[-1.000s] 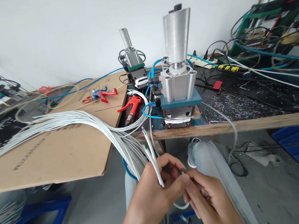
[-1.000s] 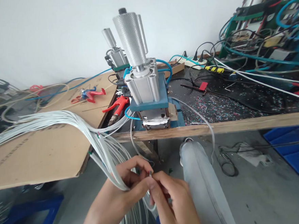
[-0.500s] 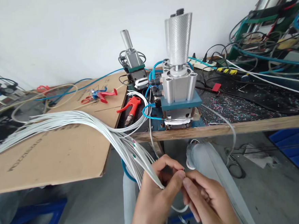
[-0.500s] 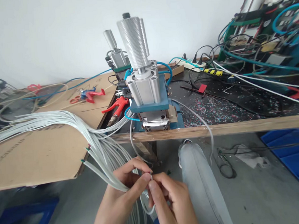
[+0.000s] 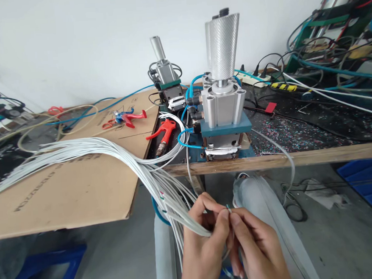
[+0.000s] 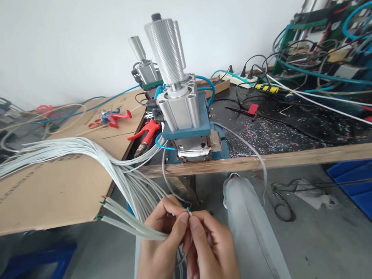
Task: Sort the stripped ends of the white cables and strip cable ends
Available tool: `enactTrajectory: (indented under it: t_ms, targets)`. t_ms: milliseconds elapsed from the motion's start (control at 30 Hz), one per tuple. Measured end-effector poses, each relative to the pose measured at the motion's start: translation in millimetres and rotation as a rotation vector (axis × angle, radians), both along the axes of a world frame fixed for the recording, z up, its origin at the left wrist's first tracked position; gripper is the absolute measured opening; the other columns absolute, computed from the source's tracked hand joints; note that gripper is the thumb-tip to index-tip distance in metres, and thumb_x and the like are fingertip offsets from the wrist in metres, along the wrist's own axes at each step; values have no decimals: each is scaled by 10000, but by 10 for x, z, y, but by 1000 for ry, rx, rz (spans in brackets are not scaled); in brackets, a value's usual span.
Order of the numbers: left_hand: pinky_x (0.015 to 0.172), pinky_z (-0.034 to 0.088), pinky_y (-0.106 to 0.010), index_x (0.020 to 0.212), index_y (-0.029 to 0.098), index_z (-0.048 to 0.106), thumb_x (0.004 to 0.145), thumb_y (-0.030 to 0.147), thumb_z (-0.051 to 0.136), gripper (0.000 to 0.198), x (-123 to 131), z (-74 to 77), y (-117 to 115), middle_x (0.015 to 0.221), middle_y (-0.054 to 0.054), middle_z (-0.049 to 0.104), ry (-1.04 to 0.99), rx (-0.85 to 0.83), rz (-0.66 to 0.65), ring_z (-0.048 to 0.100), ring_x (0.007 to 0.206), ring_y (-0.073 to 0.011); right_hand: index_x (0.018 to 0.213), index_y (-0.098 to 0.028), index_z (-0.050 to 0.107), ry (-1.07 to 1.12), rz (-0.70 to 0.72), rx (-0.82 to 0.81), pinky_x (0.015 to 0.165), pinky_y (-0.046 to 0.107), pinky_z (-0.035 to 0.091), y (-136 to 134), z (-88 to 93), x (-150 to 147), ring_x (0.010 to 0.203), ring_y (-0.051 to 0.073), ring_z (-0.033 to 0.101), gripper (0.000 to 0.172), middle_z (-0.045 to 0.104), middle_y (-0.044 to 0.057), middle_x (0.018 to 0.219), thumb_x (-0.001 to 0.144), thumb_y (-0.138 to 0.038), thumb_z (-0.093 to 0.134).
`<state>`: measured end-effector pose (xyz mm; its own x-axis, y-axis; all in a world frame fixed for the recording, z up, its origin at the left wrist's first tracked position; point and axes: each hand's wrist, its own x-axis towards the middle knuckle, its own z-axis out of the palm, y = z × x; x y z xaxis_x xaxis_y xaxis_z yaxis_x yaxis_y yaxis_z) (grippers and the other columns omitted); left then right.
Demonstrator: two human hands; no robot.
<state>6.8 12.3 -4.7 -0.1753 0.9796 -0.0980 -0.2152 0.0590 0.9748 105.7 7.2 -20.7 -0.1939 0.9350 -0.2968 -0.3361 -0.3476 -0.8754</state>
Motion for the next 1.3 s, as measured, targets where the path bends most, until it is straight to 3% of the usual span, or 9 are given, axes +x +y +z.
enactTrajectory:
  t_ms: [367,633,700,900,1133,1300]
  targets:
    - [443,388,-140,907,184,581,948,413,685,255,-46,65,67,554,71,517,39,-40,-147,522,433,-73,695,-152,559,27,39,61,410,151,256,51,39,85,395,29,371,567,418,-68,514,902,-670,664]
    - [379,422,-152,869,216,530,1014,364,597,218,-23,52,51,527,59,596,-6,-16,-185,584,380,-107,689,-150,564,21,14,68,423,155,254,37,22,74,405,33,379,553,414,-64,511,918,-644,664]
    - [375,432,-145,871,216,533,1015,361,600,215,-2,49,33,522,67,585,-20,-8,-167,571,368,-96,695,-150,577,28,4,71,424,155,249,30,21,61,408,31,367,548,407,-66,512,913,-644,670]
    - [353,411,-95,799,186,553,934,387,719,294,128,56,-23,661,81,525,-92,-10,67,476,377,-14,716,-150,608,30,2,47,429,153,266,15,16,41,432,32,368,552,413,-60,538,888,-669,689]
    - [355,397,-88,787,185,529,925,394,728,320,154,41,-20,670,84,520,-145,-2,71,453,385,-5,729,-152,613,69,21,58,430,140,278,38,-78,60,437,29,367,523,414,-59,551,914,-636,683]
    - [374,402,-124,824,207,536,958,399,676,273,124,86,-5,540,88,528,-120,-43,-29,492,359,-50,725,-161,576,83,86,121,418,149,282,70,-135,104,429,39,355,520,393,-63,535,946,-626,647]
